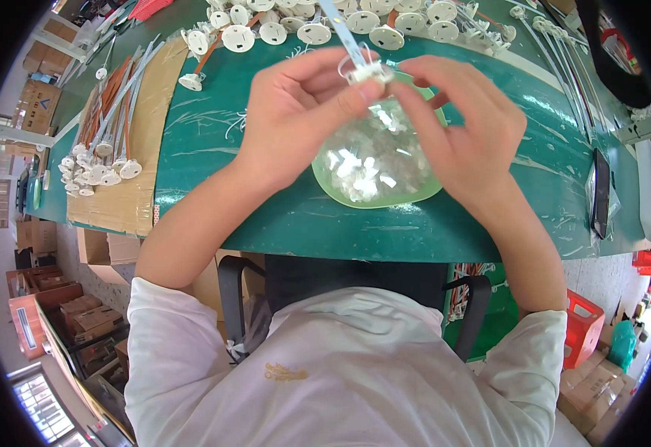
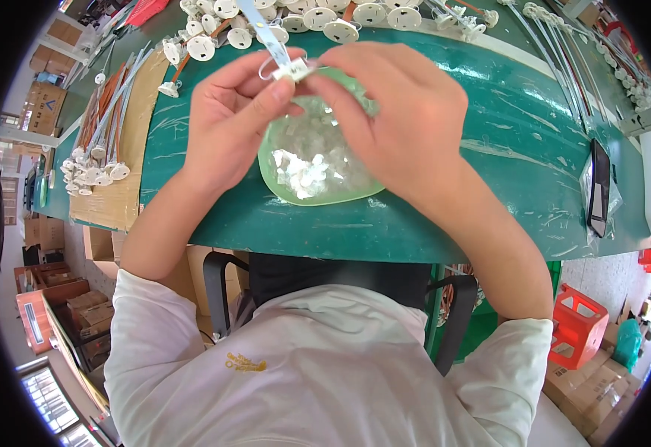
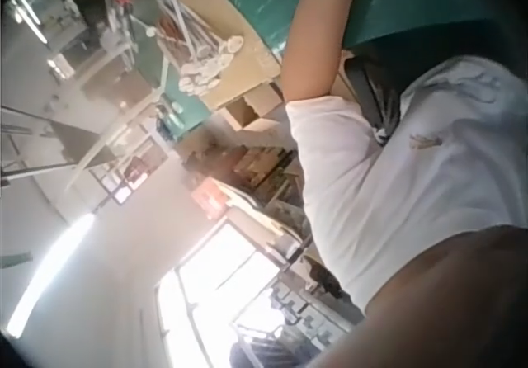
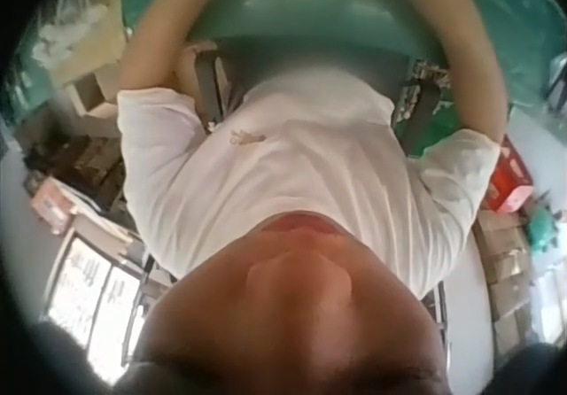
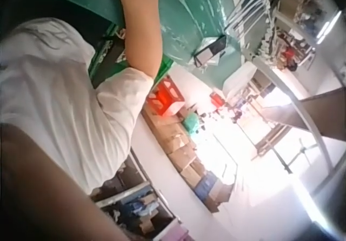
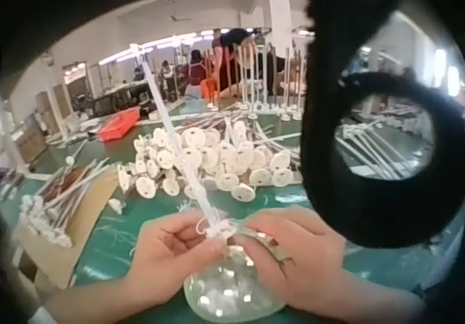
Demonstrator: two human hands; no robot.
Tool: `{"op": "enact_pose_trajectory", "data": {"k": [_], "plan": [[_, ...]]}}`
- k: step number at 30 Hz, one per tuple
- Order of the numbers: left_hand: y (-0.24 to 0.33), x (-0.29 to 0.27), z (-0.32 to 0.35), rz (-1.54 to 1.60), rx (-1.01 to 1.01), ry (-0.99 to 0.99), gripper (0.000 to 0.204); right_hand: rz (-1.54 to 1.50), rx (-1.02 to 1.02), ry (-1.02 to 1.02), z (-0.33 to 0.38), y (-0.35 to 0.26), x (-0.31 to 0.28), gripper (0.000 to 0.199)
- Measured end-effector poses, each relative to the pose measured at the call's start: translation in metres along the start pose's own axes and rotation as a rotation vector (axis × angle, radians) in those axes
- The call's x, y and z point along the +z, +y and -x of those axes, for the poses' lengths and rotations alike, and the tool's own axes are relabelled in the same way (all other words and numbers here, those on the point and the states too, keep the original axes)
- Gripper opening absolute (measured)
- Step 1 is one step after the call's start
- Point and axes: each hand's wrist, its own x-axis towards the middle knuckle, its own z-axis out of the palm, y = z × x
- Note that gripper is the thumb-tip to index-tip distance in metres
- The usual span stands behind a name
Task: Assembling LED strips onto plastic circular bases and securing them with zip ties at a factory workbench.
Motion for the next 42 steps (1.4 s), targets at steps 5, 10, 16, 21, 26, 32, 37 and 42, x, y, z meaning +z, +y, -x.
{"op": "enact_pose_trajectory", "data": {"k": [5, 10, 16, 21, 26, 32, 37, 42], "plan": [[-0.007, 0.002, -0.003, -0.167, 0.217, 0.177, 0.037, 0.034, 0.079, -0.483, 0.008, -0.004, -0.010, 0.016], [-0.008, -0.001, 0.000, -0.094, 0.172, 0.124, 0.037, 0.048, 0.115, -0.813, 0.008, 0.003, -0.019, 0.015], [-0.001, 0.001, -0.002, -0.087, 0.168, 0.103, 0.040, -0.033, 0.169, -0.814, 0.010, 0.007, -0.018, 0.010], [-0.002, -0.002, 0.000, -0.108, 0.165, 0.065, 0.042, -0.048, 0.205, -0.831, 0.006, 0.004, -0.016, 0.010], [0.000, 0.001, 0.003, -0.086, 0.119, 0.057, 0.042, -0.163, 0.185, -0.709, 0.016, 0.000, -0.014, 0.012], [-0.004, -0.002, 0.000, -0.110, 0.220, -0.011, 0.039, -0.311, 0.188, -0.803, 0.010, 0.005, -0.014, 0.011], [-0.002, 0.000, 0.000, -0.097, 0.180, 0.000, 0.039, -0.389, 0.280, -0.762, 0.007, 0.006, -0.015, 0.009], [0.000, -0.001, 0.000, -0.131, 0.163, -0.004, 0.040, -0.382, 0.233, -0.703, 0.003, 0.006, -0.016, 0.011]]}}
